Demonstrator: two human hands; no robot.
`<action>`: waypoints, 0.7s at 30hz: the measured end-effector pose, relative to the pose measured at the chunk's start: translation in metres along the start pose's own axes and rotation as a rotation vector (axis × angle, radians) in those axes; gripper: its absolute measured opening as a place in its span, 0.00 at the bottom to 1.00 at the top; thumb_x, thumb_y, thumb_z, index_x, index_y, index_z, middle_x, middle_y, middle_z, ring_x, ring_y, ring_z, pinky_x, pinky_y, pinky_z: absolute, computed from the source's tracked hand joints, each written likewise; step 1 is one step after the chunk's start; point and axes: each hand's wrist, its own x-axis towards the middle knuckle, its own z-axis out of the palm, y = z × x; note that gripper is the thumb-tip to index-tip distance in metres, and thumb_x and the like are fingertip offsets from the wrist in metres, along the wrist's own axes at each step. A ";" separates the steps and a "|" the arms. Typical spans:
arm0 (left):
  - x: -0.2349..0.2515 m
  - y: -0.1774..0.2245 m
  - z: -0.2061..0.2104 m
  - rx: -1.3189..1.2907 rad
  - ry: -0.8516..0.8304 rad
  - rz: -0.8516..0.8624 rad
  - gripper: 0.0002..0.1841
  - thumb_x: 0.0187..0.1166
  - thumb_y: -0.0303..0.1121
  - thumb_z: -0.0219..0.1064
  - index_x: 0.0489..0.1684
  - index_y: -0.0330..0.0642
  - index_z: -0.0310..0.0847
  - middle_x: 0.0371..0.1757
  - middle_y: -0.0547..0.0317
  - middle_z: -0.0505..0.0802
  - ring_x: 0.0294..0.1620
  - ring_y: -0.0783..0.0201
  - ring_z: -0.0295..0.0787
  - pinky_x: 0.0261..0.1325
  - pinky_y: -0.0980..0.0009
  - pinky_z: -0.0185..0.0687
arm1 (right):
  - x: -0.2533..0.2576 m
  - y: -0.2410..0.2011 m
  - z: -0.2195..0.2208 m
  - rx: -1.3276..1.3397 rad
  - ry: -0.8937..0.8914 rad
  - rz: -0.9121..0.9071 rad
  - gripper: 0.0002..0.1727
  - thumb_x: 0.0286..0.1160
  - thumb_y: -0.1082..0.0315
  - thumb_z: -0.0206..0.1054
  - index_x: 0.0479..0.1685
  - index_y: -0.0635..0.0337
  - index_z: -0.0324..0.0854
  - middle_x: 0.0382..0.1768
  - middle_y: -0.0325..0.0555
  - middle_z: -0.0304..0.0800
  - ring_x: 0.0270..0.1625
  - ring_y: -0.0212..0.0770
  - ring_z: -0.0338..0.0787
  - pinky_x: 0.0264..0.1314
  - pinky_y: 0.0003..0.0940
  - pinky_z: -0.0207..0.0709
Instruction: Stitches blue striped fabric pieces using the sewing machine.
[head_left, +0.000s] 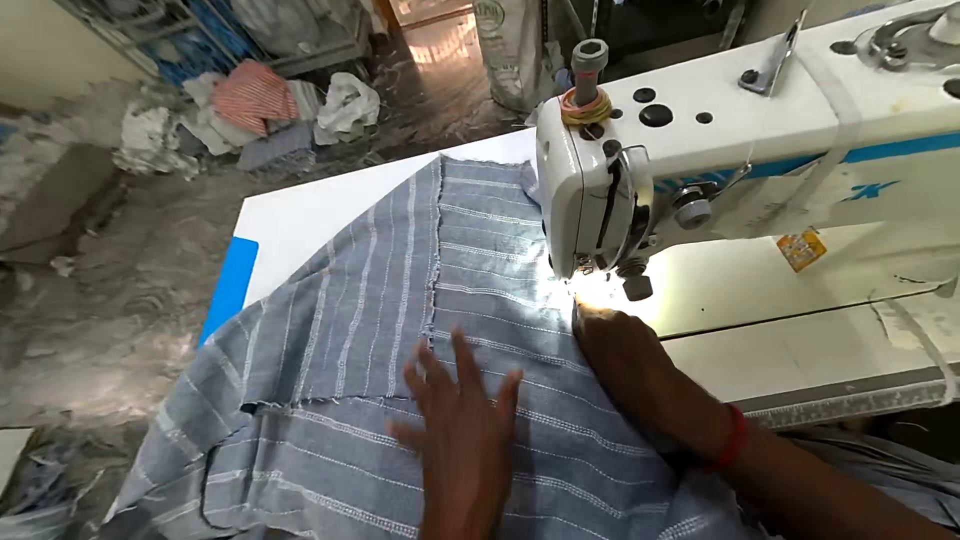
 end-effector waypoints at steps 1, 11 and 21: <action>-0.019 -0.007 0.016 0.003 0.026 -0.072 0.48 0.81 0.73 0.44 0.97 0.50 0.46 0.93 0.28 0.52 0.91 0.20 0.43 0.68 0.06 0.39 | 0.000 0.001 -0.001 0.009 0.001 -0.002 0.09 0.85 0.69 0.61 0.42 0.63 0.84 0.28 0.53 0.85 0.30 0.54 0.90 0.26 0.49 0.81; 0.187 -0.079 0.008 0.024 -0.069 0.311 0.55 0.70 0.78 0.58 0.97 0.54 0.49 0.95 0.34 0.49 0.94 0.27 0.40 0.79 0.14 0.34 | 0.003 -0.002 0.006 -0.004 0.052 0.042 0.10 0.84 0.68 0.61 0.41 0.66 0.84 0.27 0.55 0.86 0.29 0.56 0.91 0.27 0.50 0.83; 0.098 -0.025 0.037 0.064 0.054 0.065 0.52 0.78 0.78 0.40 0.98 0.51 0.45 0.94 0.29 0.51 0.92 0.20 0.39 0.71 0.06 0.27 | 0.000 0.001 0.004 0.031 0.042 0.026 0.08 0.84 0.70 0.62 0.41 0.64 0.84 0.29 0.54 0.86 0.30 0.55 0.91 0.28 0.50 0.83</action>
